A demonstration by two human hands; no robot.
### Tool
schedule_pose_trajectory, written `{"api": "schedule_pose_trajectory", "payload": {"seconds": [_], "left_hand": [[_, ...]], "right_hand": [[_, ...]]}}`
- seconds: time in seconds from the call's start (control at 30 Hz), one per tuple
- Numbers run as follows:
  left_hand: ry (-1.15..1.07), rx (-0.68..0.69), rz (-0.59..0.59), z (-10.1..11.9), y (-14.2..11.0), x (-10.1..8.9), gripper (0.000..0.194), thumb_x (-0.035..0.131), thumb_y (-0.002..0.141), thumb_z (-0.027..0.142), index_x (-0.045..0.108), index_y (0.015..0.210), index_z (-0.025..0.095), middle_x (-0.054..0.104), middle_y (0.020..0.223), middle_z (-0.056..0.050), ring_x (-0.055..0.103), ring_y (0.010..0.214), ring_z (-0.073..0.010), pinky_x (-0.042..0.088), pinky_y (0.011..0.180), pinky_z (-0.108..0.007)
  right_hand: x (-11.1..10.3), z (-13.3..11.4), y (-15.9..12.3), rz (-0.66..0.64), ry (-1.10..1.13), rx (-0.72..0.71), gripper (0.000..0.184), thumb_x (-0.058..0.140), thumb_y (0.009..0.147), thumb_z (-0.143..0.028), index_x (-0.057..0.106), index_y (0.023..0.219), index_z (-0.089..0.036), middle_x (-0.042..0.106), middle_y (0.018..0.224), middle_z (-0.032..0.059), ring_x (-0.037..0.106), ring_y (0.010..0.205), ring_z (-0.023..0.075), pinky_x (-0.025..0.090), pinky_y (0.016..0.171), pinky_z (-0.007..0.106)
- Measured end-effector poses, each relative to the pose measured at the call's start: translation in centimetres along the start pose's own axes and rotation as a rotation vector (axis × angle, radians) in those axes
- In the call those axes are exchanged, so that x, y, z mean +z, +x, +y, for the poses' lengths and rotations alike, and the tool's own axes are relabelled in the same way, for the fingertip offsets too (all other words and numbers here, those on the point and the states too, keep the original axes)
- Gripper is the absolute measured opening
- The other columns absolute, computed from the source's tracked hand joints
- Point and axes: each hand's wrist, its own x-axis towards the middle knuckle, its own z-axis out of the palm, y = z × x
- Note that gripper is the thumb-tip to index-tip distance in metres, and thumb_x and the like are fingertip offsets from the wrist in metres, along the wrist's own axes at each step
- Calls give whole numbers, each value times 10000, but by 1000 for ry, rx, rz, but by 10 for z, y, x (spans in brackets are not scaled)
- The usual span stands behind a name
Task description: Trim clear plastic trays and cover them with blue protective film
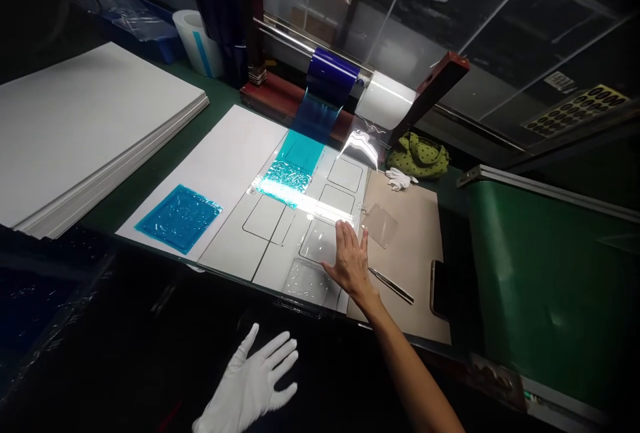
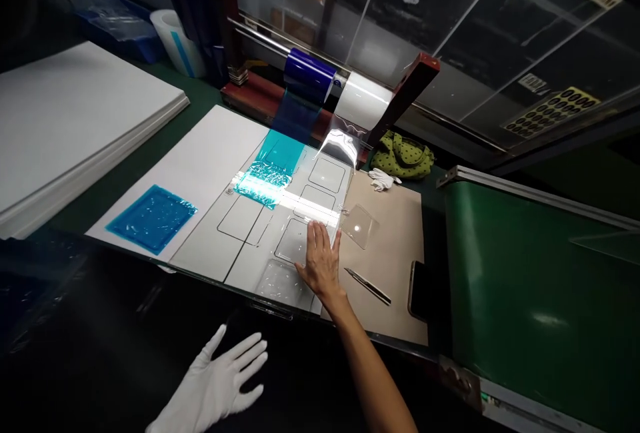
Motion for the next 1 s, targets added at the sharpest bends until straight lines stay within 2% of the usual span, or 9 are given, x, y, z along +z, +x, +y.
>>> {"api": "schedule_pose_trajectory", "payload": {"seconds": [0.13, 0.37, 0.47, 0.63, 0.7, 0.73, 0.83, 0.9, 1.0], "left_hand": [[-18, -14, 54, 1, 5, 9, 601, 417, 895, 311, 220, 1435, 135, 192, 1532, -98, 80, 1420, -217, 234, 1104, -492], [-72, 37, 4, -4, 20, -11, 549, 386, 874, 380, 359, 1380, 170, 190, 1536, -45, 57, 1424, -203, 231, 1102, -519], [20, 65, -8, -4, 24, -16, 531, 383, 874, 400, 390, 1362, 193, 162, 1543, -16, 23, 1426, -188, 219, 1106, -520], [248, 104, 15, 1, 24, -8, 595, 403, 849, 533, 386, 1378, 262, 258, 1511, -45, 42, 1424, -252, 178, 1089, -586], [267, 99, 3, 3, 21, -3, 626, 404, 830, 588, 395, 1376, 282, 295, 1497, -50, 64, 1421, -270, 176, 1089, -585], [277, 99, -10, 4, 20, 0, 632, 398, 827, 604, 397, 1376, 291, 300, 1496, -44, 72, 1420, -272, 174, 1092, -580], [302, 90, -95, 6, 14, 8, 617, 389, 841, 596, 380, 1384, 305, 289, 1504, -22, 71, 1422, -254, 145, 1115, -544], [308, 74, -148, 6, 11, 13, 633, 348, 859, 602, 365, 1397, 269, 296, 1502, -45, 90, 1419, -261, 130, 1123, -525], [342, 54, -161, 6, 5, 21, 651, 216, 901, 582, 343, 1412, 200, 302, 1496, -89, 137, 1409, -285, 129, 1122, -524]], "right_hand": [[4, -1, 5, -37, 8, -25, 830, 549, 831, -360, 105, 1463, -54, 314, 1469, 201, 229, 1374, 322, 11, 1103, 616], [15, 3, 12, -78, 12, -40, 810, 520, 846, -370, 104, 1464, -51, 314, 1470, 197, 220, 1377, 318, 0, 1103, 611], [19, 5, 15, -111, 8, -62, 825, 511, 848, -383, 79, 1467, -49, 303, 1474, 204, 214, 1378, 326, -6, 1093, 625], [11, 16, 16, -85, 32, -56, 802, 477, 867, -427, 74, 1472, -87, 263, 1490, 206, 173, 1391, 333, 31, 1063, 665], [5, 31, 16, -6, 56, 34, 737, 465, 874, -444, 159, 1460, -118, 309, 1467, 201, 228, 1370, 333, 107, 1059, 652], [2, 41, 18, 53, 72, 111, 689, 463, 875, -451, 231, 1439, -131, 354, 1437, 198, 281, 1343, 329, 179, 1052, 623], [-2, 76, 33, 224, 130, 430, 544, 459, 874, -455, 438, 1312, -135, 511, 1261, 185, 511, 1126, 287, 422, 890, 448], [2, 96, 51, 238, 180, 614, 516, 483, 854, -454, 493, 1255, -129, 605, 1079, 146, 593, 895, 244, 450, 736, 358], [14, 114, 74, 159, 272, 726, 414, 524, 825, -424, 591, 1134, -157, 668, 815, 66, 591, 705, 208, 404, 651, 305]]}}
